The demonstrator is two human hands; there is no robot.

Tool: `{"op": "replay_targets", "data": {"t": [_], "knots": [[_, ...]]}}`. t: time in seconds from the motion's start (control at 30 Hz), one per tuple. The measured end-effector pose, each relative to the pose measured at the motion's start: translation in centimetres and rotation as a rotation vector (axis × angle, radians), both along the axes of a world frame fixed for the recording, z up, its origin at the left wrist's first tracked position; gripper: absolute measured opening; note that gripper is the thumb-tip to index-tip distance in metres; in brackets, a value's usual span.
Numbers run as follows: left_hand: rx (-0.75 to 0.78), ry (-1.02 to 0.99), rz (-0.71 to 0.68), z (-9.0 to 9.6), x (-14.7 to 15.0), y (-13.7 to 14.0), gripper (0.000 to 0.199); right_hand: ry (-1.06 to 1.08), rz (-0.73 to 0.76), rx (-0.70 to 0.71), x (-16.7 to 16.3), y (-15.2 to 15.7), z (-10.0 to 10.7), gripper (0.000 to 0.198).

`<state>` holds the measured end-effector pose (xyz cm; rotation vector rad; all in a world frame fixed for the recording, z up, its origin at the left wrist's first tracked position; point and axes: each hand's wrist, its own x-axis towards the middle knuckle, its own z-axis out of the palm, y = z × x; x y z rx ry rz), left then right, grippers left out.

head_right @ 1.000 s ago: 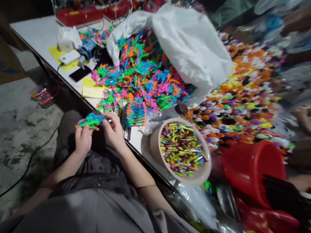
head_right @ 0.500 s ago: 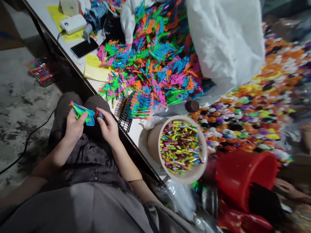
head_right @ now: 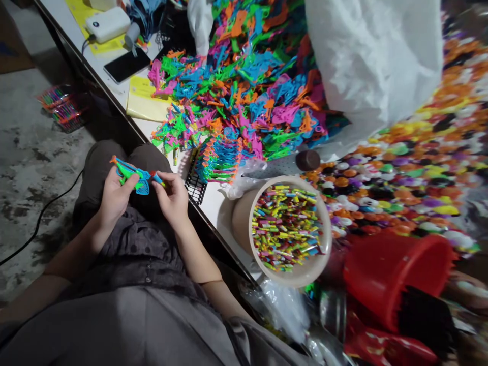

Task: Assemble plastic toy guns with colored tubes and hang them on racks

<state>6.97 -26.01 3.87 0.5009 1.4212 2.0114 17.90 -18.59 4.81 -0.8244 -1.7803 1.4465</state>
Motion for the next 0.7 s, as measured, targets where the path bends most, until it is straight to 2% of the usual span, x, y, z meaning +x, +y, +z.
{"op": "replay_targets", "data": {"t": [0.17,0.4,0.57,0.7], "knots": [[-0.027,0.022,0.016,-0.4,0.1,0.4,0.034,-0.054,0.022,0.022,0.4,0.4,0.0,0.031],[-0.087,0.037,0.079,-1.2,-0.3,0.3,0.034,-0.146,0.132,0.090,0.5,0.5,0.3,0.021],[-0.116,0.018,0.027,-1.5,-1.2,0.4,0.036,-0.206,0.192,0.140,0.3,0.4,0.3,0.019],[-0.052,-0.049,-0.032,-1.4,-2.3,1.0,0.040,-0.257,0.280,0.189,-0.8,2.7,0.9,0.019]]}}
